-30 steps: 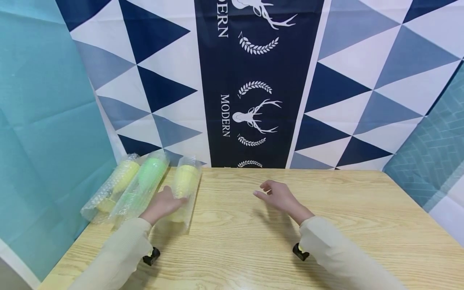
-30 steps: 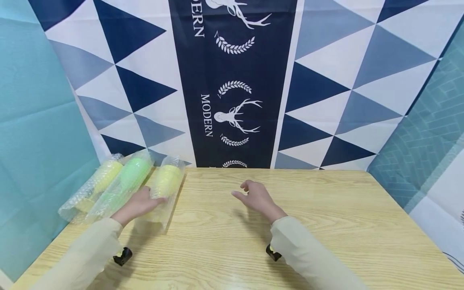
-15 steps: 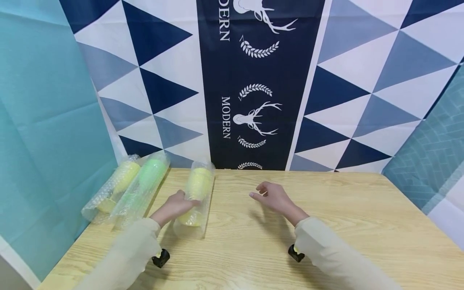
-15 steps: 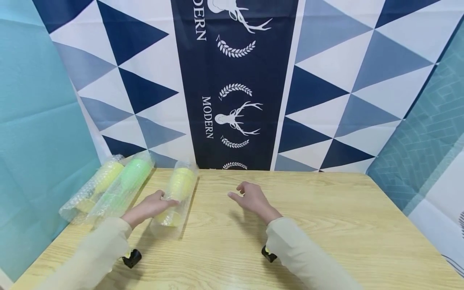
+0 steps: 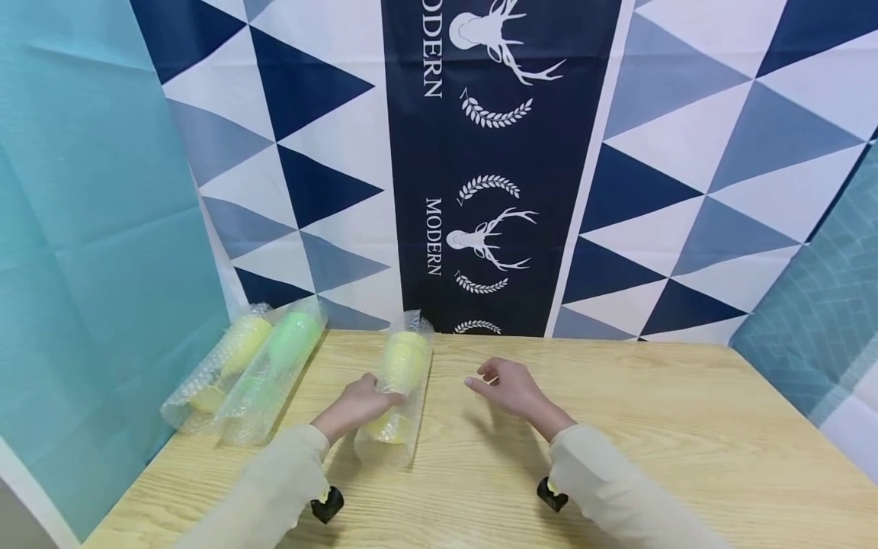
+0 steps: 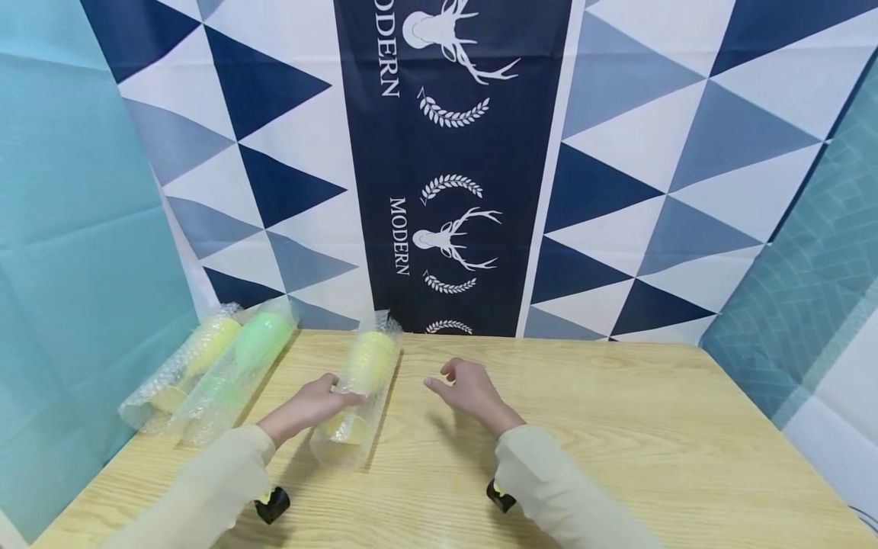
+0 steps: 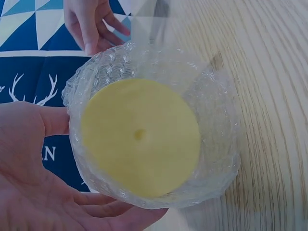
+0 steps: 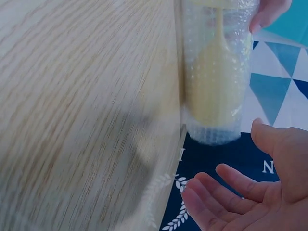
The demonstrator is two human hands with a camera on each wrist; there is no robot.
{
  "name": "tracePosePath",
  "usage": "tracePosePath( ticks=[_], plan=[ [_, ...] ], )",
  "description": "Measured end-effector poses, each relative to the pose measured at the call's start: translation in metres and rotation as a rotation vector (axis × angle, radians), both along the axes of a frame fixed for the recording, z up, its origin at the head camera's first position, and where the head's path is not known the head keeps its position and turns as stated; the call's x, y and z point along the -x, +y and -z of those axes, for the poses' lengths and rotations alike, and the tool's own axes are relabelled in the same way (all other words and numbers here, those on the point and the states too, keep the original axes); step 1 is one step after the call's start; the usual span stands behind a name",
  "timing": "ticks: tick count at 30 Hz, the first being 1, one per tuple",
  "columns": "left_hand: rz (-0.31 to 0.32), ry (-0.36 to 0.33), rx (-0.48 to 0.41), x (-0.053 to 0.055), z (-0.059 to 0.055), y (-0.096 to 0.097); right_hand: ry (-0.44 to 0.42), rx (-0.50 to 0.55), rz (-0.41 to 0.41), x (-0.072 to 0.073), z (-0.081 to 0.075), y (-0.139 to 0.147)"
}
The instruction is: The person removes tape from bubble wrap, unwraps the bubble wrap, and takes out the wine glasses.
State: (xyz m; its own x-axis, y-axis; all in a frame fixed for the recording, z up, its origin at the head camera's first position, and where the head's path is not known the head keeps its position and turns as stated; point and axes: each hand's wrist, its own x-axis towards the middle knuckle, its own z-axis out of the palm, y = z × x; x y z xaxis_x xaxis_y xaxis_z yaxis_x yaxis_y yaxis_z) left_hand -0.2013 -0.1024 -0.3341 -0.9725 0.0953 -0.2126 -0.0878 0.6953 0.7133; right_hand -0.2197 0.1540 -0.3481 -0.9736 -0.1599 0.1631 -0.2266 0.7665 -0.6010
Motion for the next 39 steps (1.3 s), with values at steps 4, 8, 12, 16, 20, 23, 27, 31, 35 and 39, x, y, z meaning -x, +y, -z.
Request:
tracePosePath(
  ticks=[4, 8, 12, 16, 20, 23, 27, 31, 35, 39],
  plan=[
    [0.013, 0.020, 0.000, 0.000, 0.002, 0.009, 0.001, 0.004, 0.003, 0.001, 0.002, -0.002],
    [0.020, 0.024, -0.002, 0.000, 0.003, 0.018, -0.013, 0.012, 0.011, 0.000, 0.001, -0.005],
    [0.021, 0.030, -0.030, -0.001, 0.005, 0.026, -0.017, 0.014, 0.016, 0.000, 0.001, -0.009],
    [0.030, 0.035, -0.062, -0.004, 0.007, 0.033, -0.019, 0.011, 0.021, 0.000, 0.001, -0.012],
    [0.042, 0.047, -0.091, -0.005, 0.008, 0.044, -0.016, 0.009, 0.031, -0.001, 0.001, -0.013],
    [0.054, 0.054, -0.100, -0.007, 0.007, 0.053, -0.019, 0.008, 0.036, -0.003, 0.001, -0.012],
    [0.065, 0.056, -0.108, -0.008, 0.009, 0.064, -0.026, 0.005, 0.045, -0.004, 0.003, -0.009],
    [0.081, 0.061, -0.125, -0.009, 0.012, 0.070, -0.027, 0.003, 0.059, -0.005, 0.005, -0.007],
    [0.097, 0.083, -0.156, -0.010, 0.014, 0.075, -0.027, 0.001, 0.064, -0.005, 0.007, -0.005],
    [0.099, 0.083, -0.168, -0.010, 0.014, 0.078, -0.063, 0.007, 0.067, -0.006, 0.004, -0.002]
  ],
)
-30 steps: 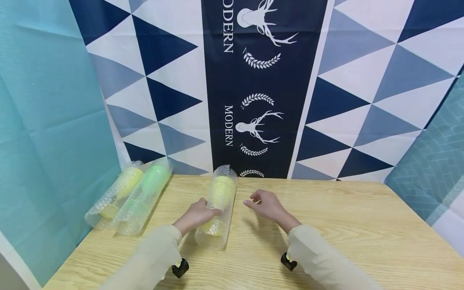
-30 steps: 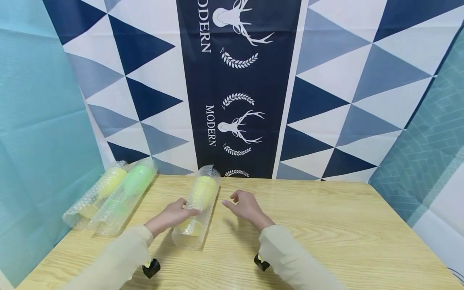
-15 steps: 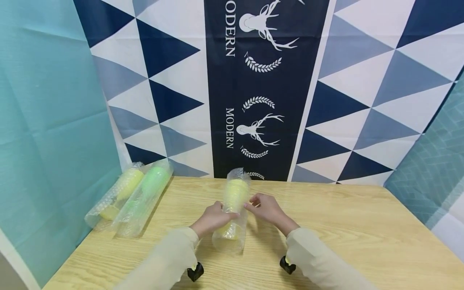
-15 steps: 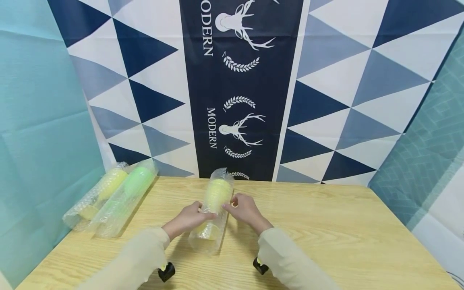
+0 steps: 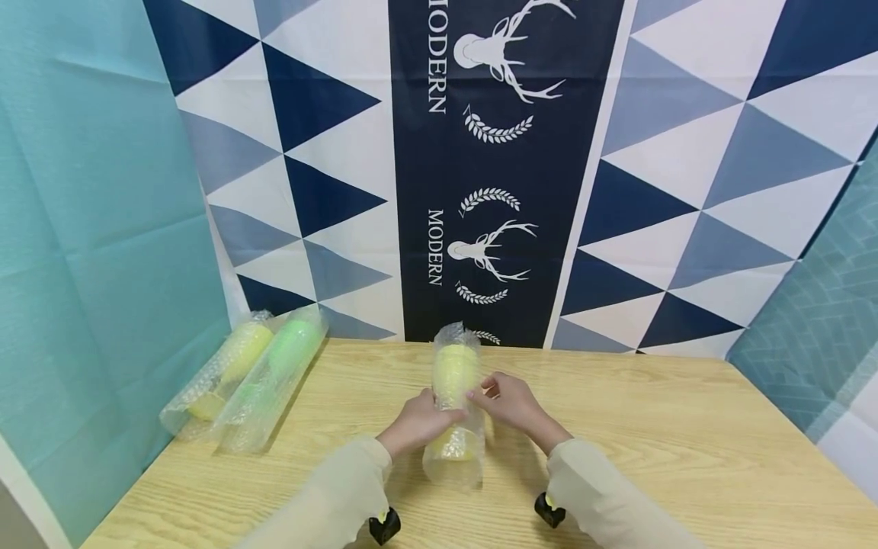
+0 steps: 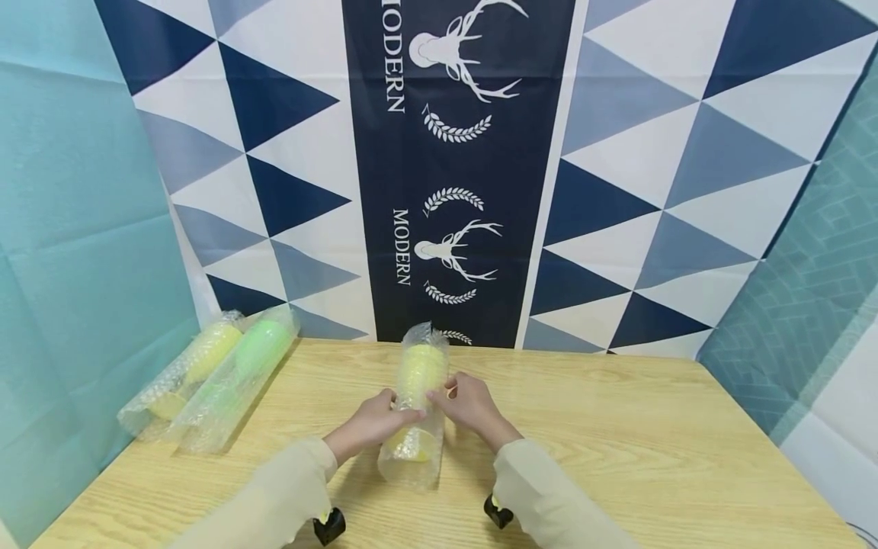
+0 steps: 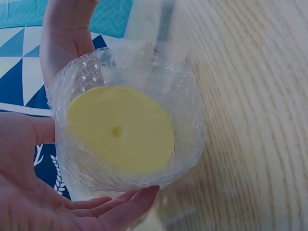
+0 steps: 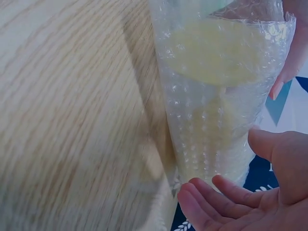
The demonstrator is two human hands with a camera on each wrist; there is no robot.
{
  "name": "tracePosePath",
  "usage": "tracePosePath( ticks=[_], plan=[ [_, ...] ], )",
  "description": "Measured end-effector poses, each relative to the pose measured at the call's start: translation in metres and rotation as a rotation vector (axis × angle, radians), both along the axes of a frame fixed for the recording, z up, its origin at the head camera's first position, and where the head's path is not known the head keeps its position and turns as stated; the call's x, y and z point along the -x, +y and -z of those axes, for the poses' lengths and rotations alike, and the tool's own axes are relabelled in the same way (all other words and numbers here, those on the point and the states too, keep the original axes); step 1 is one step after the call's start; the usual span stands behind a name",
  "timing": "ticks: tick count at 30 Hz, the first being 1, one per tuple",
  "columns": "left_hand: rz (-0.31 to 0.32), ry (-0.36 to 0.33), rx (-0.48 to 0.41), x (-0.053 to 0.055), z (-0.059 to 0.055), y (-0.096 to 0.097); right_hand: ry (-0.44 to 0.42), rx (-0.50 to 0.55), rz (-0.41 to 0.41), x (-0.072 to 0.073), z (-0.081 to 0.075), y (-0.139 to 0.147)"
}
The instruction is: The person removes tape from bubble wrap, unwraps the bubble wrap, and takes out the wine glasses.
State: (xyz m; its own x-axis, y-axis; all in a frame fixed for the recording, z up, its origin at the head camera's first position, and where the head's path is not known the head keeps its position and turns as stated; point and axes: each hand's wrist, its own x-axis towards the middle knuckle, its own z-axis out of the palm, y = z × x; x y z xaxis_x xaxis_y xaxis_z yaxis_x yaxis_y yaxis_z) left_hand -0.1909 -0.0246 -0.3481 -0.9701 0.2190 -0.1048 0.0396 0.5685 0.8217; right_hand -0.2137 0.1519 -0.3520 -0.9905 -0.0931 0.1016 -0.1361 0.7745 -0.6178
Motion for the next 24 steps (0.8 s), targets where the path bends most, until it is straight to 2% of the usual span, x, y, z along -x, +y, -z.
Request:
tracePosePath(
  ticks=[9, 18, 24],
  plan=[
    [-0.007, -0.047, -0.011, 0.000, 0.002, 0.002, -0.161, 0.044, 0.047, -0.003, -0.002, 0.006],
    [0.005, -0.057, -0.027, -0.004, 0.004, 0.005, -0.283, 0.183, 0.063, -0.006, 0.005, 0.009],
    [0.015, -0.050, -0.042, -0.008, 0.006, 0.006, -0.338, 0.281, 0.025, -0.009, 0.006, 0.012]
  ],
)
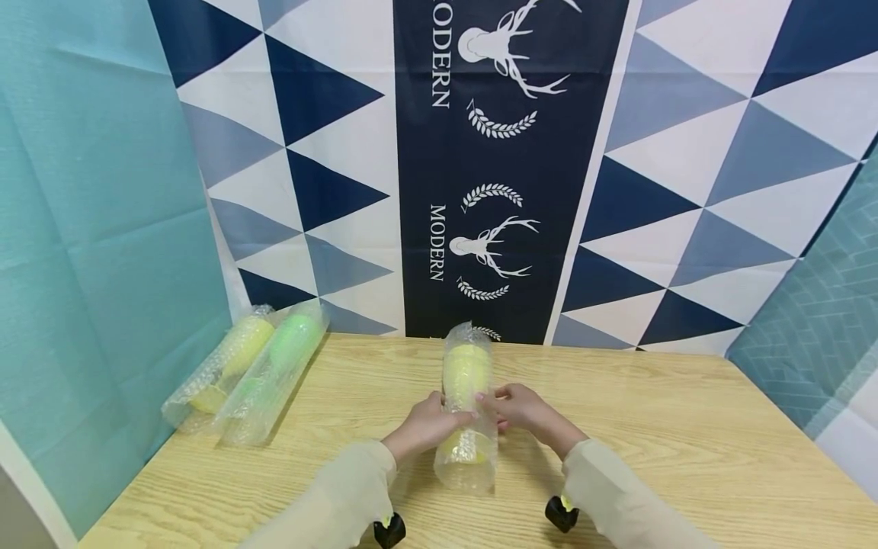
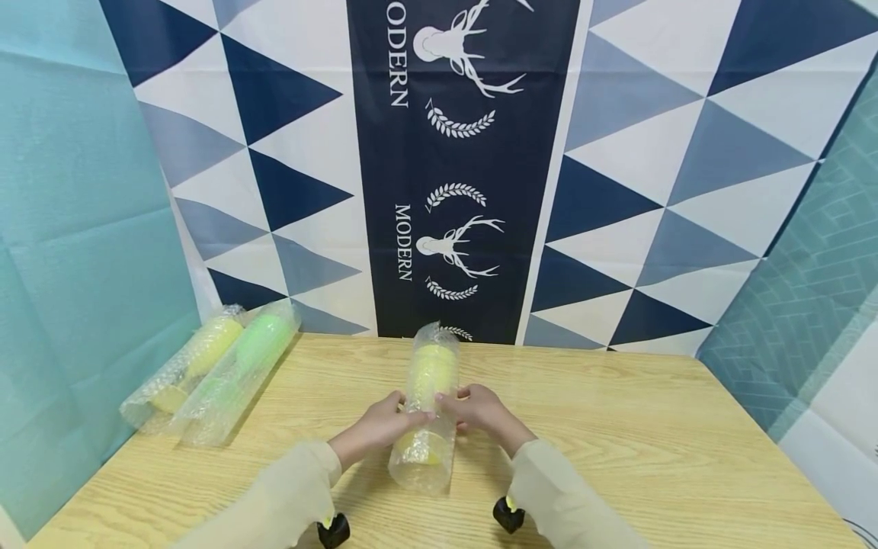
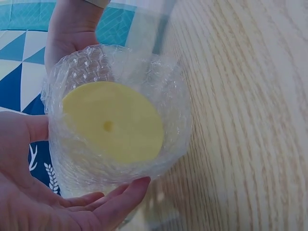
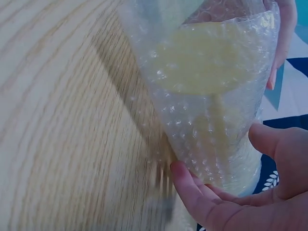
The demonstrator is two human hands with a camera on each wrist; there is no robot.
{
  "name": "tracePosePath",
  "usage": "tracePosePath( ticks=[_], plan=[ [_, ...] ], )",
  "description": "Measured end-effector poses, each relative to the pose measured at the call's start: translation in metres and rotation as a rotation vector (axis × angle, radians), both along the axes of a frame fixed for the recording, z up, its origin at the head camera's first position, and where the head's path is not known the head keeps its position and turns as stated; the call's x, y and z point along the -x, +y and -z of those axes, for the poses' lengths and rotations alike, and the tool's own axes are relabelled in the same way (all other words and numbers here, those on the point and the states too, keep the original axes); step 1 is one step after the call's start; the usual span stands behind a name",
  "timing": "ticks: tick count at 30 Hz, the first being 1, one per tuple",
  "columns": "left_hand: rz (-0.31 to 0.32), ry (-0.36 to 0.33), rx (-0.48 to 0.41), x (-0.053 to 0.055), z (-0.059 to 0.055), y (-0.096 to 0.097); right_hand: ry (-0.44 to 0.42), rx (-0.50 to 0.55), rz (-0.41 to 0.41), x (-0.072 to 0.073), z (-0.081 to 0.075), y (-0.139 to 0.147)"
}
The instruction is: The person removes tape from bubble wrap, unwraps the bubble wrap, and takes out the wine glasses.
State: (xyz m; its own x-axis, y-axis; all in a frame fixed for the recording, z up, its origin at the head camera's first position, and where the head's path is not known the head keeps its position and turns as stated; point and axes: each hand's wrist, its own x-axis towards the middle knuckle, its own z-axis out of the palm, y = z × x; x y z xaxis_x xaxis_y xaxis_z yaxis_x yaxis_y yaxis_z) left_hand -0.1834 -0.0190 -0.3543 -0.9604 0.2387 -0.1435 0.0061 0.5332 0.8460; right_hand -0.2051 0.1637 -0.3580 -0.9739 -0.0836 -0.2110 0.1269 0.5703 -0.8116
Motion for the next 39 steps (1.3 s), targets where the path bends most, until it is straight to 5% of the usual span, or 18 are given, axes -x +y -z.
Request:
tracePosePath(
  ticks=[18, 39],
  plan=[
    [-0.030, -0.158, -0.172, -0.006, 0.007, -0.001, -0.087, 0.201, -0.026, -0.008, 0.003, 0.018],
    [0.046, -0.266, -0.260, -0.001, 0.011, 0.000, -0.091, 0.224, -0.008, -0.014, 0.004, 0.021]
  ],
)
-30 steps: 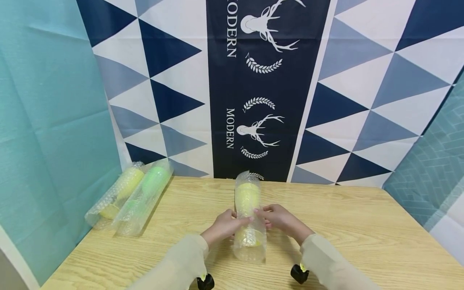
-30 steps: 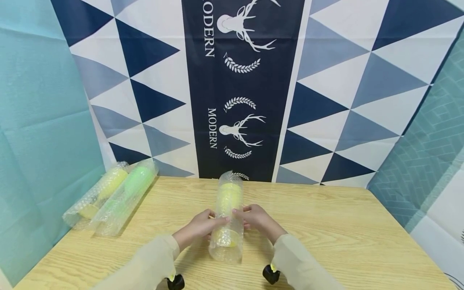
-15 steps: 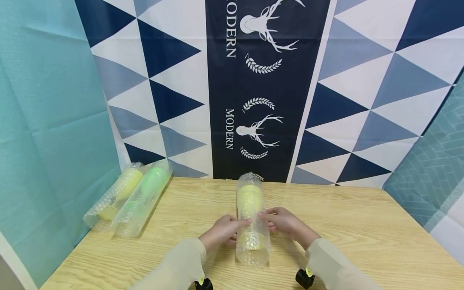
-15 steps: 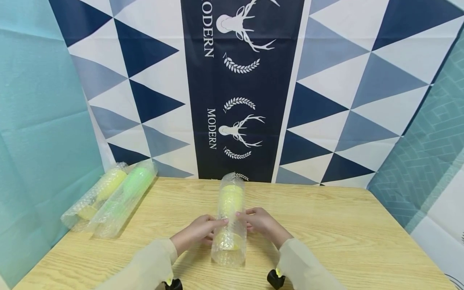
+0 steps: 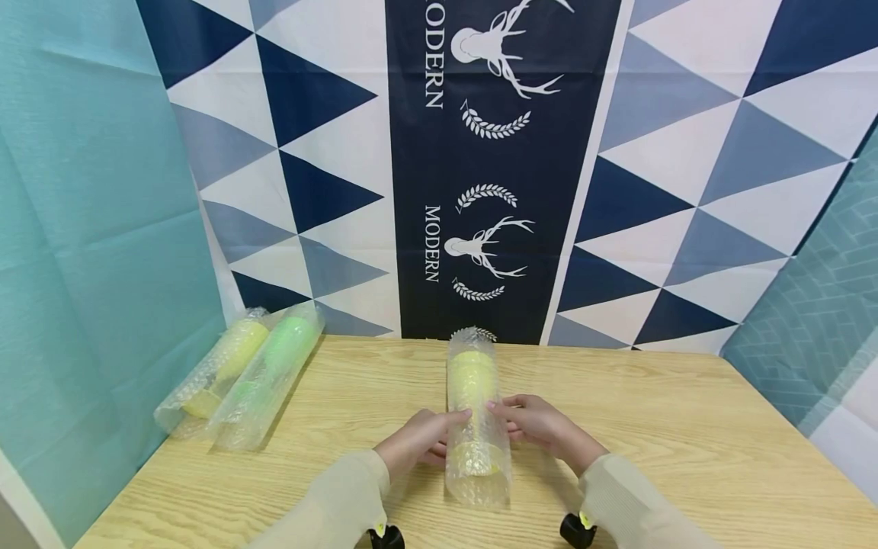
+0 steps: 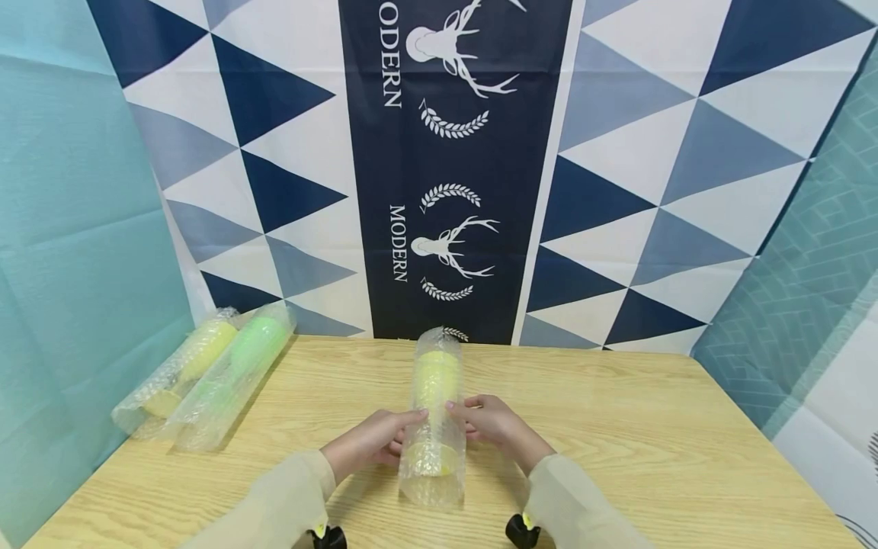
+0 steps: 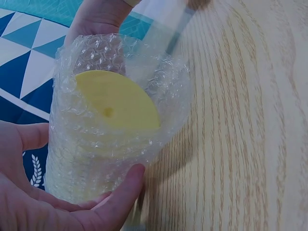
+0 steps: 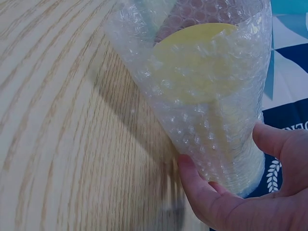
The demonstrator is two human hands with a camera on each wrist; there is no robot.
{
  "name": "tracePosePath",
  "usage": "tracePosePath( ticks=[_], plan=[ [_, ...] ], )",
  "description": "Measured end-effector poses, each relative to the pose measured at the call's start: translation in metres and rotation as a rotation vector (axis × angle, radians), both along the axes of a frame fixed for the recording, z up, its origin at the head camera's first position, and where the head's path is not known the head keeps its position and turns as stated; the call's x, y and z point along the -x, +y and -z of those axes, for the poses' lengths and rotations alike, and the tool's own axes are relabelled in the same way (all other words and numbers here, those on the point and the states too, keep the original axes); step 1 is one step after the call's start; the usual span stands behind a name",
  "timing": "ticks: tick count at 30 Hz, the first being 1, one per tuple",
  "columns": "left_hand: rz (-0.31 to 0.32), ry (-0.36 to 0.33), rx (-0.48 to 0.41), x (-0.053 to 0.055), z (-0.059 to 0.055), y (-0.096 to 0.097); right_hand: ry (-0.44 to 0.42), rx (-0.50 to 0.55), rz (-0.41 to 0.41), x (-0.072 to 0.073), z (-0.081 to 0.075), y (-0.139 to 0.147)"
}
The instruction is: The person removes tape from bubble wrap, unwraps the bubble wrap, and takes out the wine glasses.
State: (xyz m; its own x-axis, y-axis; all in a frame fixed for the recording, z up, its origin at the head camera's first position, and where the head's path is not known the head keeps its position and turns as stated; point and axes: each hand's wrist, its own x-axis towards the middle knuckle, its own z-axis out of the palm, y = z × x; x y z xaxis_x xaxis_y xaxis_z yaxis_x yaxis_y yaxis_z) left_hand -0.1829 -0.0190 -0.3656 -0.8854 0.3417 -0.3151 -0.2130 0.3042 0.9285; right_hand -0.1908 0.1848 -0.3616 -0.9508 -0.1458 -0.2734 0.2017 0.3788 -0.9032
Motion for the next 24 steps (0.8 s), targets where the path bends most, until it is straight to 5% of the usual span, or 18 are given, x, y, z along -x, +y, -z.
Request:
tracePosePath(
  ticks=[24],
  plan=[
    [0.002, -0.009, 0.027, -0.004, 0.000, 0.004, -0.016, 0.081, -0.107, -0.014, -0.004, 0.008]
  ],
)
